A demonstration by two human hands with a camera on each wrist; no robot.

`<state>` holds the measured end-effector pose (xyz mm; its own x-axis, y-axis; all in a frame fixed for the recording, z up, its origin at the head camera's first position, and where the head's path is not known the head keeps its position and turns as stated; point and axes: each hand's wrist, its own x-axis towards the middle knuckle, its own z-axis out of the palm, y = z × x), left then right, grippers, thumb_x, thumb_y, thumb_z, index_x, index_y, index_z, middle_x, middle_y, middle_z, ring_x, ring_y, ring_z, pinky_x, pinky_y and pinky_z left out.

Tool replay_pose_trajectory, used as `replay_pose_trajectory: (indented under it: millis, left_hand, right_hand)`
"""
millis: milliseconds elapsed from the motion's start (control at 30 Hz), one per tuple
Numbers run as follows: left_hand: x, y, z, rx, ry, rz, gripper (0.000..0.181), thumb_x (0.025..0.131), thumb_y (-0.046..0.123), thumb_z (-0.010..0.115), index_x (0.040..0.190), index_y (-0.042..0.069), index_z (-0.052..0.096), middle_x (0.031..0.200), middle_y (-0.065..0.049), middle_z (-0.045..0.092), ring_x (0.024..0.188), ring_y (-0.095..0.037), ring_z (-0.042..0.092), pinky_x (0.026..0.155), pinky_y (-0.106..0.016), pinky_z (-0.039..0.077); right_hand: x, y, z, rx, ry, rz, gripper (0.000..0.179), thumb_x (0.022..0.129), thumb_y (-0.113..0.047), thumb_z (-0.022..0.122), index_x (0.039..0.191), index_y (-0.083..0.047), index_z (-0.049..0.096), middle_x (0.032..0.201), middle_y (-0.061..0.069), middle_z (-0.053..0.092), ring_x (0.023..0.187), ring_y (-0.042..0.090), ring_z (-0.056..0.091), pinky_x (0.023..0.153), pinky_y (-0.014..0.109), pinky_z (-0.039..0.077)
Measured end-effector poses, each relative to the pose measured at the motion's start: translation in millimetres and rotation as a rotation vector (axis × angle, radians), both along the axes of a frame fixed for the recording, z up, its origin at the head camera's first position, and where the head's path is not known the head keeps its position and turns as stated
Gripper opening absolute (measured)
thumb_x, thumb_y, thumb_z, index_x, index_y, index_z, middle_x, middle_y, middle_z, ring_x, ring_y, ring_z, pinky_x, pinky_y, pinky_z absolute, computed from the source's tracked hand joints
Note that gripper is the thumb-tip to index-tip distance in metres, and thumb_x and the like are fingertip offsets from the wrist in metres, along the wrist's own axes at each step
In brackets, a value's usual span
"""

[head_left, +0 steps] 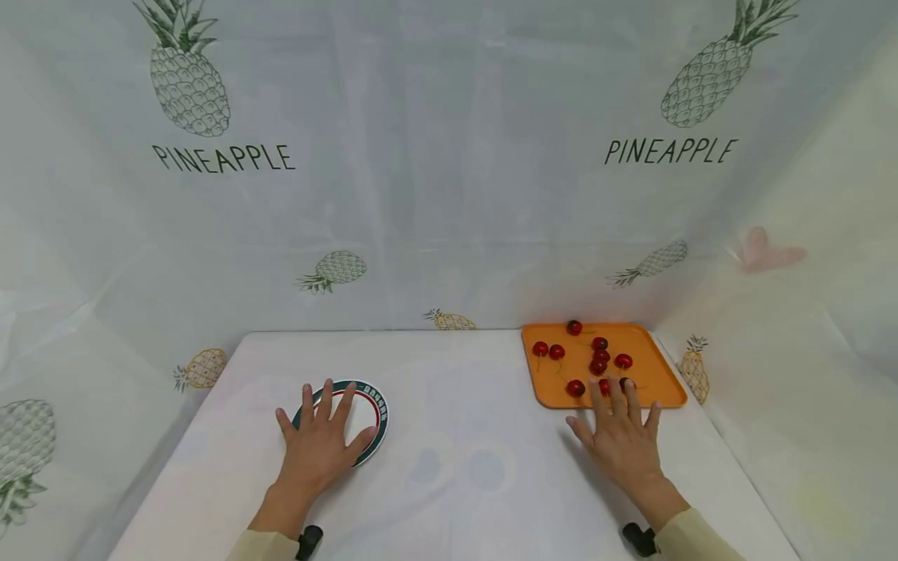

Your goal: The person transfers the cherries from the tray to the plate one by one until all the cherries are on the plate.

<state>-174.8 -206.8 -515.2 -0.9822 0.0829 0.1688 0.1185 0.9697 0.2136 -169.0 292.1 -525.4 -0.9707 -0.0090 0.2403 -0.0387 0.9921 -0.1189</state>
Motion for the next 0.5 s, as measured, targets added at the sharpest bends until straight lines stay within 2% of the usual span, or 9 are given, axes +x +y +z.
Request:
replay_pose_trajectory:
  millis: [100,300,500]
  left_hand:
    - [-2.8,8.2,1.0,0.012,0.016,-0.020,0.089,0.096,0.073,0.056,0.165,0.020,0.037,0.171,-0.025,0.025,0.157,-0.058,0.011,0.112,-0.089,0.001]
    - [-11.9,32.7,0.0,0.011,0.044,-0.067,0.084,0.096,0.071,0.058,0.162,0.022,0.044,0.169,-0.024,0.032,0.157,-0.057,0.016,0.112,-0.089,0.005]
    - [-29.2,76.7,-2.4,-0.025,-0.016,-0.130,0.082,0.097,0.069,0.056,0.164,0.023,0.041,0.171,-0.021,0.029,0.160,-0.051,0.012,0.116,-0.086,0.005]
  right_hand:
    - [1.4,5.6,-1.0,-0.003,0.000,-0.013,0.090,0.102,-0.070,0.047,0.165,-0.008,0.031,0.170,0.029,0.020,0.158,0.053,0.010,0.118,0.080,-0.012]
    - [0.4,21.2,-2.7,0.006,0.043,-0.019,0.088,0.103,-0.066,0.050,0.164,-0.005,0.034,0.167,0.031,0.025,0.155,0.056,0.017,0.117,0.084,-0.003]
    - [-2.5,46.8,-1.3,0.012,0.004,-0.062,0.087,0.104,-0.066,0.046,0.164,-0.005,0.033,0.167,0.034,0.023,0.153,0.058,0.019,0.116,0.085,0.005]
